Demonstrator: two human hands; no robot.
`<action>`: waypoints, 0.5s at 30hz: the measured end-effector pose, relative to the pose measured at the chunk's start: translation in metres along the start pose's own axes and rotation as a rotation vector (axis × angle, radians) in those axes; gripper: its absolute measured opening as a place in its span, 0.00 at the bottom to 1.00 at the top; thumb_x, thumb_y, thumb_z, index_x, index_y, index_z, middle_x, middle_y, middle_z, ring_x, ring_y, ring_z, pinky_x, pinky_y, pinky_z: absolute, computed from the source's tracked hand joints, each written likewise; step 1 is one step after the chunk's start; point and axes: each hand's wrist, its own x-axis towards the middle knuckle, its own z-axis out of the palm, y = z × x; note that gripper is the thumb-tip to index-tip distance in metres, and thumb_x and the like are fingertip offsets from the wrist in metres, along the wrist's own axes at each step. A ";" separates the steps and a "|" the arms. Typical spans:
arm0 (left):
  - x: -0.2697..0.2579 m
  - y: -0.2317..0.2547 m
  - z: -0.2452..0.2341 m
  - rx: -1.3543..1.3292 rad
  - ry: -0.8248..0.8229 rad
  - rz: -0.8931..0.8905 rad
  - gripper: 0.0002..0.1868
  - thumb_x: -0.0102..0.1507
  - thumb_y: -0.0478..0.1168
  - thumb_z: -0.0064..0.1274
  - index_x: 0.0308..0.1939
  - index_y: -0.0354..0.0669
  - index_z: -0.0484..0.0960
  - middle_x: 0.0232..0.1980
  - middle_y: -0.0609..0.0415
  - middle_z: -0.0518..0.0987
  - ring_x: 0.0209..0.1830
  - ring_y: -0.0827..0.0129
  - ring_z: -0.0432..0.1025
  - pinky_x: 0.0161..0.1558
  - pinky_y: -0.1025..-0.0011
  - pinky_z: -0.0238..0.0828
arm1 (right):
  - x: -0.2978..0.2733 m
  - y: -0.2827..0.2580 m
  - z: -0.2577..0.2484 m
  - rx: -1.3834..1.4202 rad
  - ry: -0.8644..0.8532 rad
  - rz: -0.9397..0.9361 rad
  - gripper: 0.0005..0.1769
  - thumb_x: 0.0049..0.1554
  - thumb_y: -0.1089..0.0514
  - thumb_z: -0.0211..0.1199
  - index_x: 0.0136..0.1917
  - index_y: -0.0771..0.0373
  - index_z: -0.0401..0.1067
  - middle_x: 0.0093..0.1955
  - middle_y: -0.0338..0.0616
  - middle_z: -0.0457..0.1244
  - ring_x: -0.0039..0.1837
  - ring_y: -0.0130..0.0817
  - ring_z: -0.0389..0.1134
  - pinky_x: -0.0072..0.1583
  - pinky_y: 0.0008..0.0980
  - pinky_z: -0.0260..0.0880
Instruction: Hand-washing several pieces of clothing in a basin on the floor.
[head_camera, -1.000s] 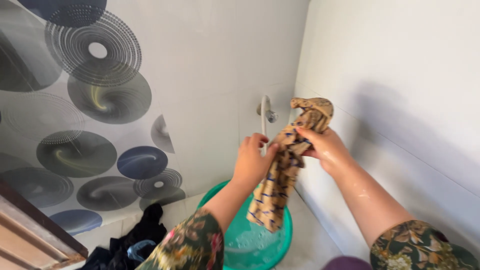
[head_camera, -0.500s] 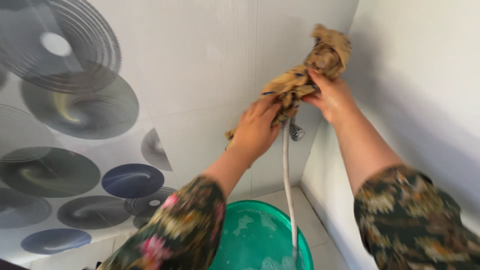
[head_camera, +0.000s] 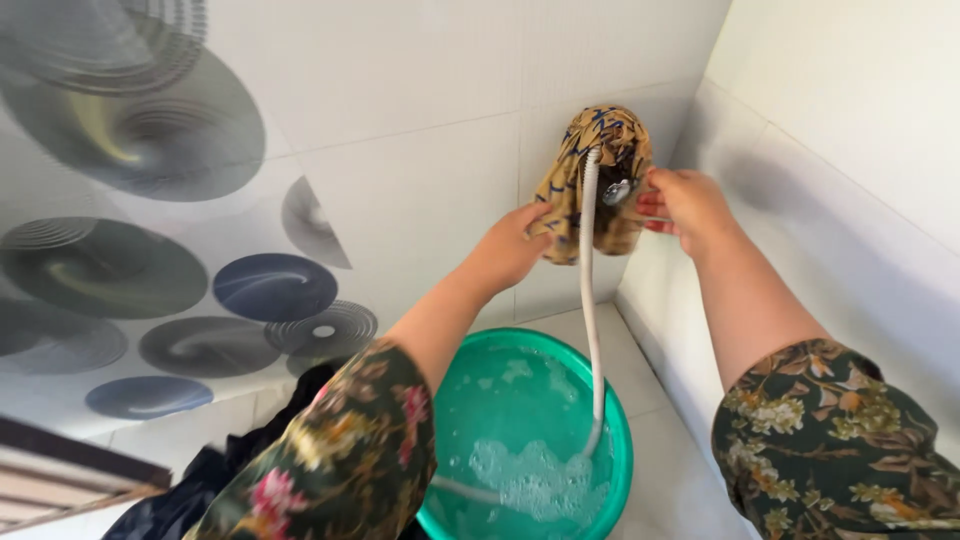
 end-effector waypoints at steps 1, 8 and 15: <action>-0.016 0.007 -0.009 -0.029 0.012 -0.080 0.27 0.63 0.46 0.54 0.66 0.41 0.75 0.64 0.42 0.78 0.64 0.52 0.71 0.64 0.61 0.66 | -0.014 -0.002 0.004 0.004 -0.017 0.014 0.15 0.62 0.48 0.61 0.53 0.62 0.69 0.46 0.45 0.68 0.46 0.37 0.71 0.48 0.40 0.72; -0.107 0.007 -0.061 0.032 0.095 -0.259 0.25 0.63 0.52 0.56 0.59 0.41 0.80 0.55 0.45 0.83 0.55 0.58 0.76 0.56 0.64 0.72 | -0.111 0.008 0.078 -0.004 -0.168 0.085 0.14 0.61 0.48 0.60 0.51 0.60 0.70 0.45 0.45 0.69 0.46 0.36 0.72 0.47 0.37 0.71; -0.209 0.052 -0.126 0.021 0.169 -0.627 0.29 0.60 0.57 0.57 0.56 0.40 0.81 0.52 0.45 0.83 0.53 0.59 0.77 0.53 0.63 0.72 | -0.221 0.029 0.196 -0.112 -0.521 0.149 0.15 0.59 0.47 0.61 0.50 0.60 0.71 0.44 0.42 0.69 0.45 0.32 0.71 0.46 0.35 0.70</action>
